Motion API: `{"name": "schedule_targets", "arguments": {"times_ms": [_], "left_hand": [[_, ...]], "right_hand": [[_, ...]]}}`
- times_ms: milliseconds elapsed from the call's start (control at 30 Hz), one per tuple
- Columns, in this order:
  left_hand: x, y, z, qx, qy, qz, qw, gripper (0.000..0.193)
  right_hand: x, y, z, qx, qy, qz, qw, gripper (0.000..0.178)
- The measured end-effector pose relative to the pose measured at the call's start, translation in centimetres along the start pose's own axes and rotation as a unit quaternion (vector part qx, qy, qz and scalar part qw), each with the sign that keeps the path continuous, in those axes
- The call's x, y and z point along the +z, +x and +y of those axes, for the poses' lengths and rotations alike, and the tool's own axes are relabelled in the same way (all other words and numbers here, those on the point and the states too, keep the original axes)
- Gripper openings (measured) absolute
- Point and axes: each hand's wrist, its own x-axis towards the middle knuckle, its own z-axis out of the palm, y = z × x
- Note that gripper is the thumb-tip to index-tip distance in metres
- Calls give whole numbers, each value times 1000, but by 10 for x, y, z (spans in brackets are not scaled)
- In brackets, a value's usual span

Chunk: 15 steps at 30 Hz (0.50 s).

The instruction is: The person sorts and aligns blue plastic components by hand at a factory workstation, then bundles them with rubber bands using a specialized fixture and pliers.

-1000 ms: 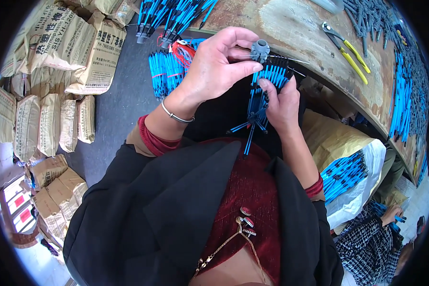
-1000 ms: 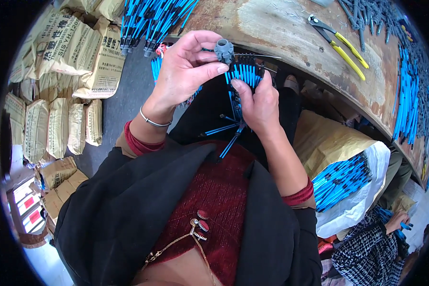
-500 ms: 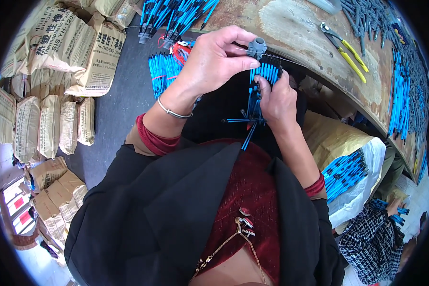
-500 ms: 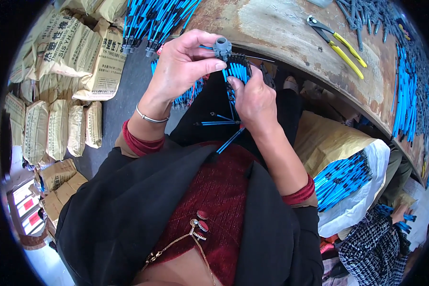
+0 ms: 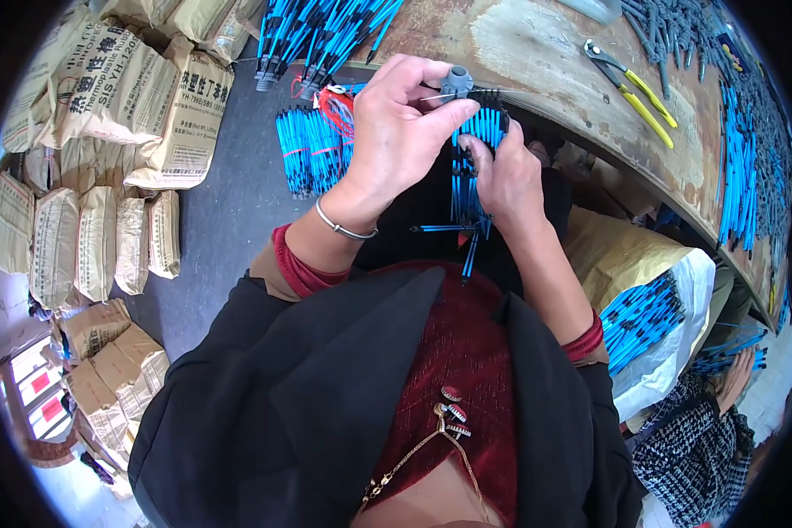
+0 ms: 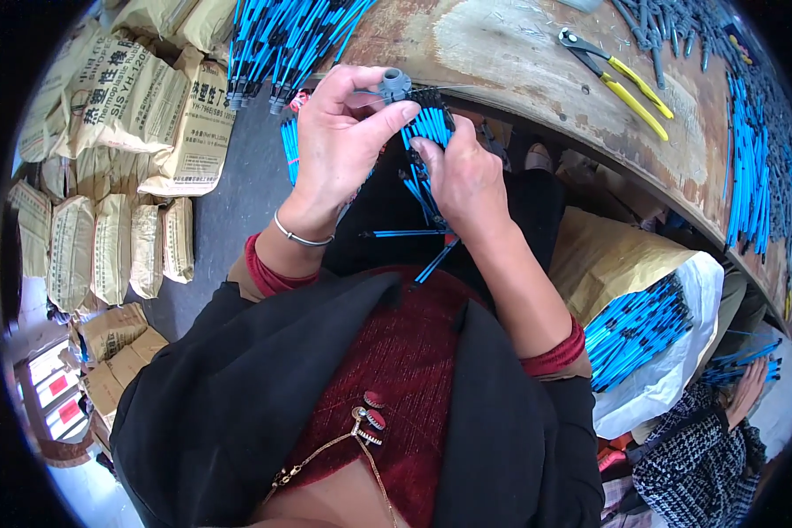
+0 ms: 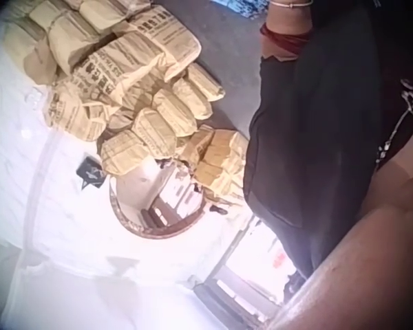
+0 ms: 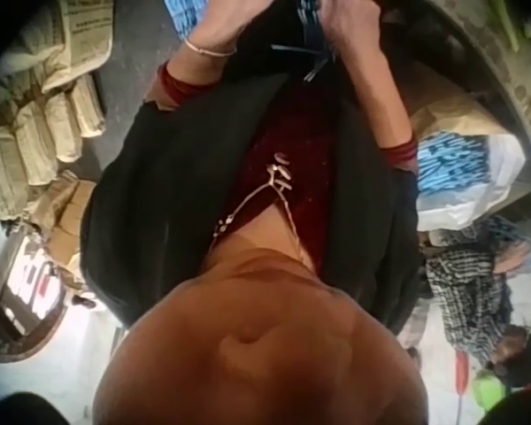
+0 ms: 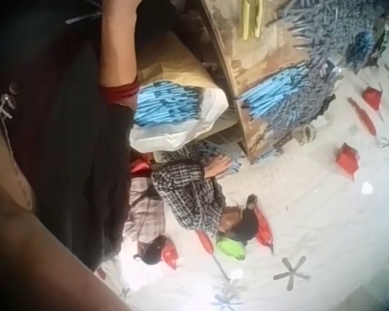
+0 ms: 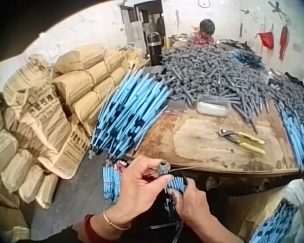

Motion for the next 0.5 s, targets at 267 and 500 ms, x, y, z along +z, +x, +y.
{"name": "schedule_targets", "arguments": {"times_ms": [267,500], "left_hand": [[-14,2,7,-81,-208,-93,970,26],[-31,7,-2,-79,-270,-183,942,32]], "right_hand": [[-11,1,9,-14,108,-51,993,31],[-20,13,8,-40,81,-133,987,29]]}}
